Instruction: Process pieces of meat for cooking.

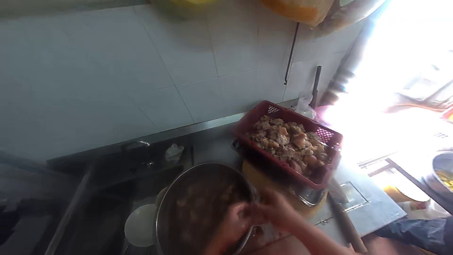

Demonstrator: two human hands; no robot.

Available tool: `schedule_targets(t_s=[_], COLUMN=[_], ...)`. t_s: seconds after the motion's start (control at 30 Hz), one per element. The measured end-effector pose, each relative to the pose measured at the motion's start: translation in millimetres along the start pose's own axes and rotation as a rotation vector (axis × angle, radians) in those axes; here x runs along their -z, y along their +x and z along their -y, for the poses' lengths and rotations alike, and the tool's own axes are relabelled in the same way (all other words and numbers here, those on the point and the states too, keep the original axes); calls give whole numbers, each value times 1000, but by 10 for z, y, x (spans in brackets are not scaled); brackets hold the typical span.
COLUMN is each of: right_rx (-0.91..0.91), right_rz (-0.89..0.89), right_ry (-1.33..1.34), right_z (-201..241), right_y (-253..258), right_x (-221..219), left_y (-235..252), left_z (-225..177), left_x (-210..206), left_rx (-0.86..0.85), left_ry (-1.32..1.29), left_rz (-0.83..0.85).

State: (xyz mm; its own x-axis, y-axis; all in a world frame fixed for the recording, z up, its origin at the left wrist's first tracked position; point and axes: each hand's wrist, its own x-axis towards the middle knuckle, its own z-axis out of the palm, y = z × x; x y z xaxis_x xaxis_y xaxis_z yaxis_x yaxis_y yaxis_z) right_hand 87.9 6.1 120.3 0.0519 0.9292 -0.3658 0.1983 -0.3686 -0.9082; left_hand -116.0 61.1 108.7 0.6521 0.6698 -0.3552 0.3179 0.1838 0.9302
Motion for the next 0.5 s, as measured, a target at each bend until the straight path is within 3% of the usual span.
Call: schedule_targets(t_s=[0.1,0.17,0.27,0.33,0.5], right_rx=[58,163,246,234,363], right_rz=[-176,-406,-664,-619,-140], right_ry=[-144,-390,-541,-490,-326], right_z=[381,545,560,558,253], right_y=[87,206,356,264,-254], right_x=[578,943,1347,1254,205], left_y=[-102,-235,-349,-412,-472], left_z=[-227,-265,-287,-306,-291], left_x=[93,185,189,156,18], left_rx=[17,-50,-207,-234,-77], left_ry=[-501,-796,-971,-1045,-999], left_rz=[-35,-64,-124,-175,-236])
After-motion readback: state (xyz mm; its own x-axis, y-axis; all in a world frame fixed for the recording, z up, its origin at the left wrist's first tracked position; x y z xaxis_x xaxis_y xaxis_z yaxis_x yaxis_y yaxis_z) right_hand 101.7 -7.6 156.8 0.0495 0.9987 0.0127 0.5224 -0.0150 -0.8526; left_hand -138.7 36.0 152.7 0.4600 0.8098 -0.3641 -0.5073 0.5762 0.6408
